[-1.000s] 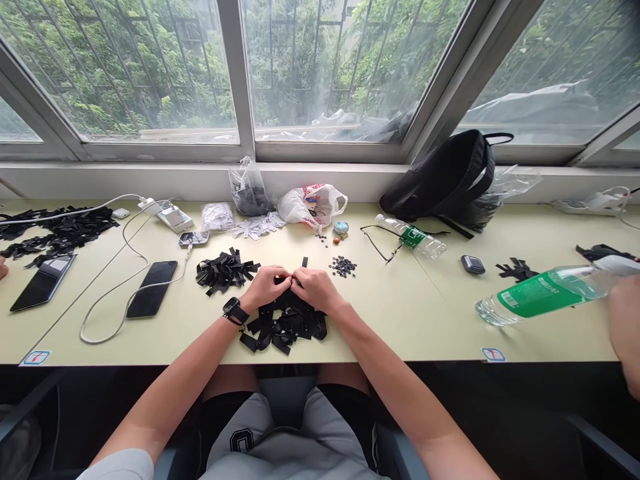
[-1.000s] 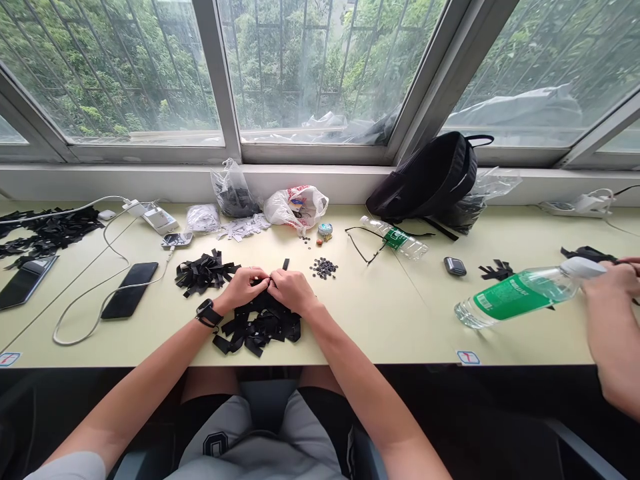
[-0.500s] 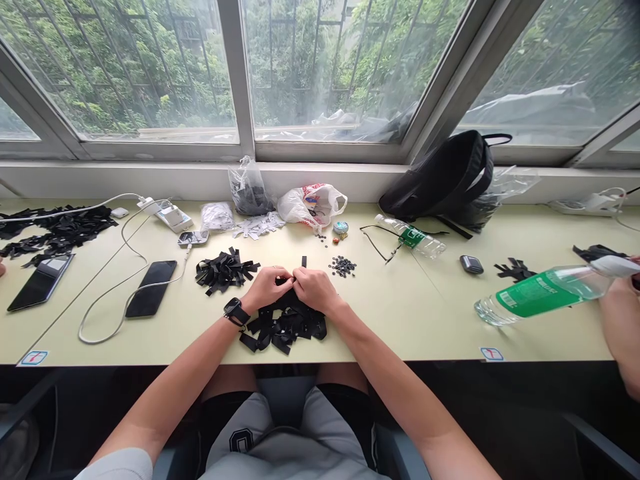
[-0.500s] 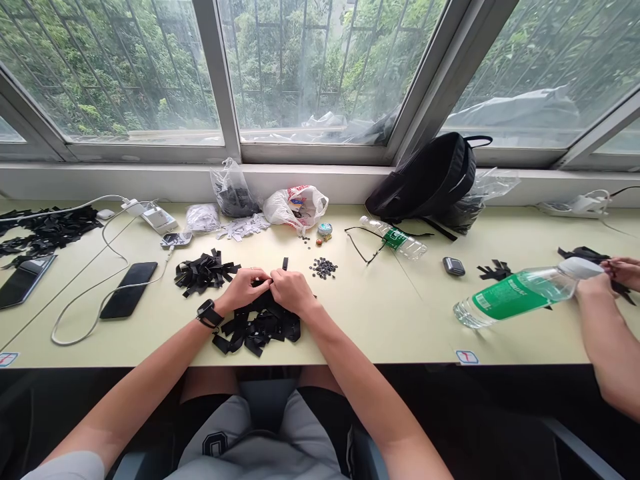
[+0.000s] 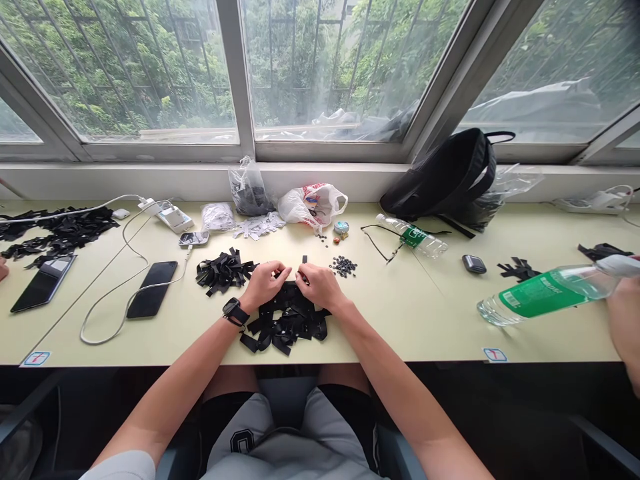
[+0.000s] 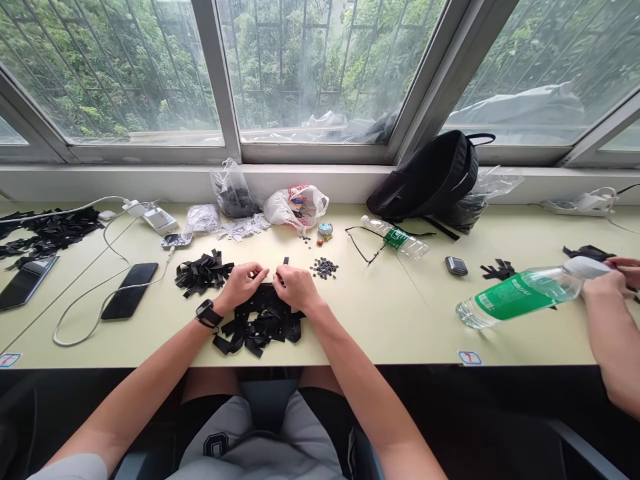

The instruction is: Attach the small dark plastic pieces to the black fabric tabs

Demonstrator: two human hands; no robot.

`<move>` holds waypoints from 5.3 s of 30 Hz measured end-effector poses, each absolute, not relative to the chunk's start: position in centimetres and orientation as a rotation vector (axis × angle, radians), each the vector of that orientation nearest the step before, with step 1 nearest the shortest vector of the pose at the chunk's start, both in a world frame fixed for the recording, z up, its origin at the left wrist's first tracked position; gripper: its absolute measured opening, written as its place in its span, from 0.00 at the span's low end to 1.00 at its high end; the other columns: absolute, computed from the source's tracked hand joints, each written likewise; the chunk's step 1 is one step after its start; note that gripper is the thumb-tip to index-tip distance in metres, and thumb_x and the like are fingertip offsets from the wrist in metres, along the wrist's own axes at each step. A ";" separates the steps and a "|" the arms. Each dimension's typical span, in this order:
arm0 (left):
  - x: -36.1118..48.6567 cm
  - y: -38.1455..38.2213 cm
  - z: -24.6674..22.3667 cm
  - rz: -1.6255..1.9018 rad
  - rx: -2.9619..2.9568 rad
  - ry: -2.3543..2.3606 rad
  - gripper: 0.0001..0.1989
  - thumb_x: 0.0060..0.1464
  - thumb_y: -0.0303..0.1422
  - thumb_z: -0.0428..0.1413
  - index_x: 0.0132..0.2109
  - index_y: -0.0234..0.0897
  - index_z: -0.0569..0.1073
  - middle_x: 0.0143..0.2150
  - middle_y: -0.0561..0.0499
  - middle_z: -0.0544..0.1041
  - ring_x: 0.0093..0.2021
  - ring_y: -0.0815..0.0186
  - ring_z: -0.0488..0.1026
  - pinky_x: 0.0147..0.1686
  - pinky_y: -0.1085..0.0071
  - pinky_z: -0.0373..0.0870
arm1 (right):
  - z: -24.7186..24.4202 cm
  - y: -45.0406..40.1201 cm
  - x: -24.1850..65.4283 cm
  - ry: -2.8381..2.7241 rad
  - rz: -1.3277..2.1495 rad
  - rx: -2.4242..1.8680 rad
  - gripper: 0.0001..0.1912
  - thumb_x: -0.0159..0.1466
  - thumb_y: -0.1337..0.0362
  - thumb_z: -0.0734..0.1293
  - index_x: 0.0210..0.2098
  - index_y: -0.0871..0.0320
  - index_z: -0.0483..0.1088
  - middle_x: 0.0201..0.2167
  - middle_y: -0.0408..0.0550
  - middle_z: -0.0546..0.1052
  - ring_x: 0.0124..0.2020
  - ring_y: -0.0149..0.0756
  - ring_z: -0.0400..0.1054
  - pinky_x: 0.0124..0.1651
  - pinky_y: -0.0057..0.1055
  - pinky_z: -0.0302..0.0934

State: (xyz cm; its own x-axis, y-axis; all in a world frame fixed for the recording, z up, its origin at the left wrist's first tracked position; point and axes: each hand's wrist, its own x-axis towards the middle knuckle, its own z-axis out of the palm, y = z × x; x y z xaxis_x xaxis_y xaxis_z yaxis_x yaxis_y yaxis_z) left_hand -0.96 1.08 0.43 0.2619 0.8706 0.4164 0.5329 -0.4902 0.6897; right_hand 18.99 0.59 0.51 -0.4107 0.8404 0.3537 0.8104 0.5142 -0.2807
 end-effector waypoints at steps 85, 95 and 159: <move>-5.0 2.9 0.0 0.843 2.259 2.037 0.10 0.57 0.30 0.53 0.45 0.37 0.76 0.39 0.42 0.79 0.39 0.54 0.75 0.40 0.60 0.67 | 2.2 2.6 23.4 -1.905 0.115 -2.003 0.14 0.68 0.57 0.61 0.31 0.57 0.73 0.29 0.49 0.78 0.29 0.36 0.68 0.33 0.30 0.50; -4.8 2.6 0.2 0.873 2.240 2.093 0.12 0.58 0.26 0.51 0.47 0.38 0.75 0.42 0.41 0.80 0.41 0.51 0.75 0.42 0.57 0.65 | 2.1 2.5 23.5 -1.911 0.159 -1.964 0.16 0.68 0.56 0.61 0.30 0.57 0.71 0.28 0.48 0.77 0.28 0.35 0.67 0.33 0.29 0.50; -6.2 -2.9 3.8 1.047 2.389 1.409 0.16 0.67 0.38 0.53 0.57 0.42 0.74 0.57 0.46 0.77 0.61 0.53 0.69 0.63 0.53 0.66 | -0.5 3.6 22.0 -2.209 0.316 -1.255 0.07 0.68 0.66 0.64 0.37 0.55 0.75 0.39 0.53 0.78 0.46 0.45 0.68 0.51 0.41 0.63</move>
